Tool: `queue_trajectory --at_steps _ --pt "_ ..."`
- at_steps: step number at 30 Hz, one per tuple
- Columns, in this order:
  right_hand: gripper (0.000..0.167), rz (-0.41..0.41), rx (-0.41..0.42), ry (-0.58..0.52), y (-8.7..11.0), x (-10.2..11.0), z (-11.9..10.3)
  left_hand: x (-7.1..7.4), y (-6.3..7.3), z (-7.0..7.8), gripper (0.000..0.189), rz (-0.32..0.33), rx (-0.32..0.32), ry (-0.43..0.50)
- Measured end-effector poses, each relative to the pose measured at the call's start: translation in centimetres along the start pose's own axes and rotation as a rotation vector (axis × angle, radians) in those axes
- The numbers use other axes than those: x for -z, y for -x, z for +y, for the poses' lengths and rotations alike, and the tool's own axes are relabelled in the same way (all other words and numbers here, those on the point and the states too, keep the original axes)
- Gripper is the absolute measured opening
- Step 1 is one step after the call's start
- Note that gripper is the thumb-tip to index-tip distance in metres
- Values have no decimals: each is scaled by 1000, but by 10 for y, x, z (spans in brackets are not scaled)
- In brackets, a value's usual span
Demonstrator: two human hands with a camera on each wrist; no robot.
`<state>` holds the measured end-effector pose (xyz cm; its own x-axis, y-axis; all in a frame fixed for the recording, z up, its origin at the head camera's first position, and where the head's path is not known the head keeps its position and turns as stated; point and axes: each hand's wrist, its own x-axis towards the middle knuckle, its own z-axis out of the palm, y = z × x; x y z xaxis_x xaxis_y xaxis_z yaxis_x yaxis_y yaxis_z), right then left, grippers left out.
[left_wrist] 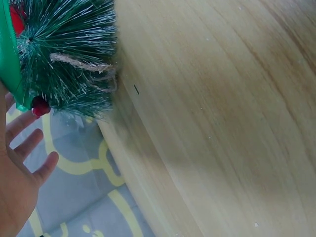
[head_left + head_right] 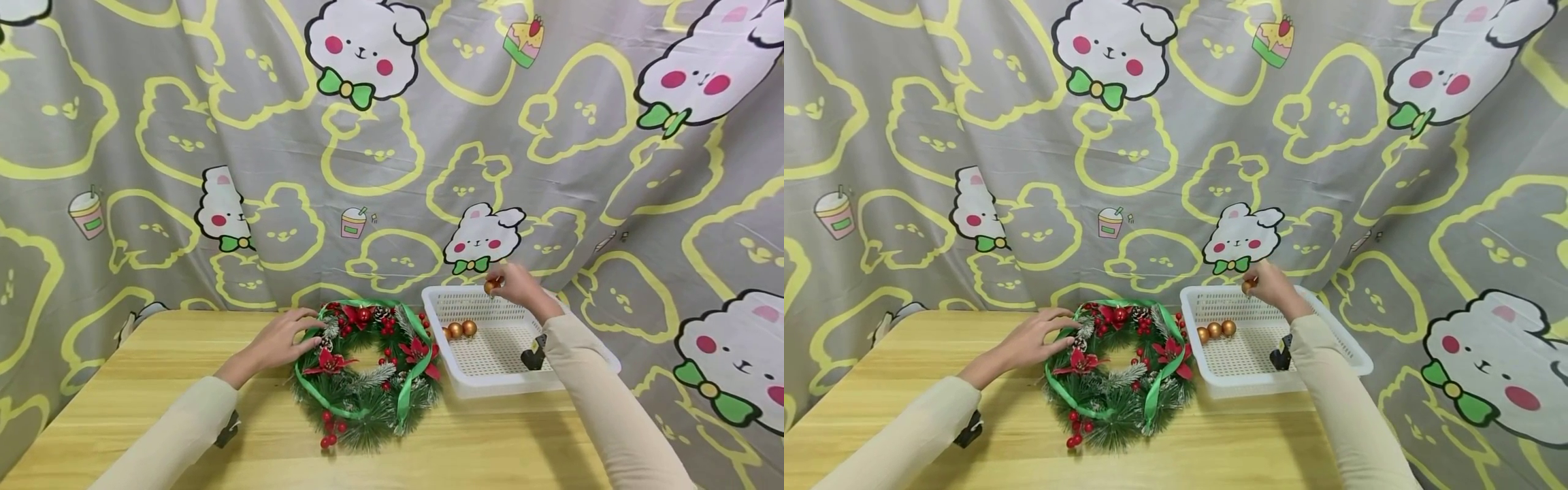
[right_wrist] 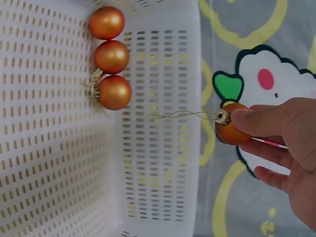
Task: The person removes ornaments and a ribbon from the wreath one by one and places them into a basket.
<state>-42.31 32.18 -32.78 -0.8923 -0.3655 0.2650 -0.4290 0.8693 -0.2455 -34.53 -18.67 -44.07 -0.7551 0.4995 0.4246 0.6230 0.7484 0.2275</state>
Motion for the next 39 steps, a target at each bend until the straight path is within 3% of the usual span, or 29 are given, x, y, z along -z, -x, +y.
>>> queue_trajectory --at_steps 12,19,26,39 --pt "20 -24 -53 -7 -3 -14 12 -1 0 0 32 -17 20 7" --pt "9 -41 -88 -33 -5 -21 16 0 0 0 32 -13 17 11" --pt "26 -71 -141 -116 -5 -30 22 1 -1 1 32 -24 23 14" --pt "33 -115 -256 -219 0 -55 26 1 -1 1 32 -31 33 18"
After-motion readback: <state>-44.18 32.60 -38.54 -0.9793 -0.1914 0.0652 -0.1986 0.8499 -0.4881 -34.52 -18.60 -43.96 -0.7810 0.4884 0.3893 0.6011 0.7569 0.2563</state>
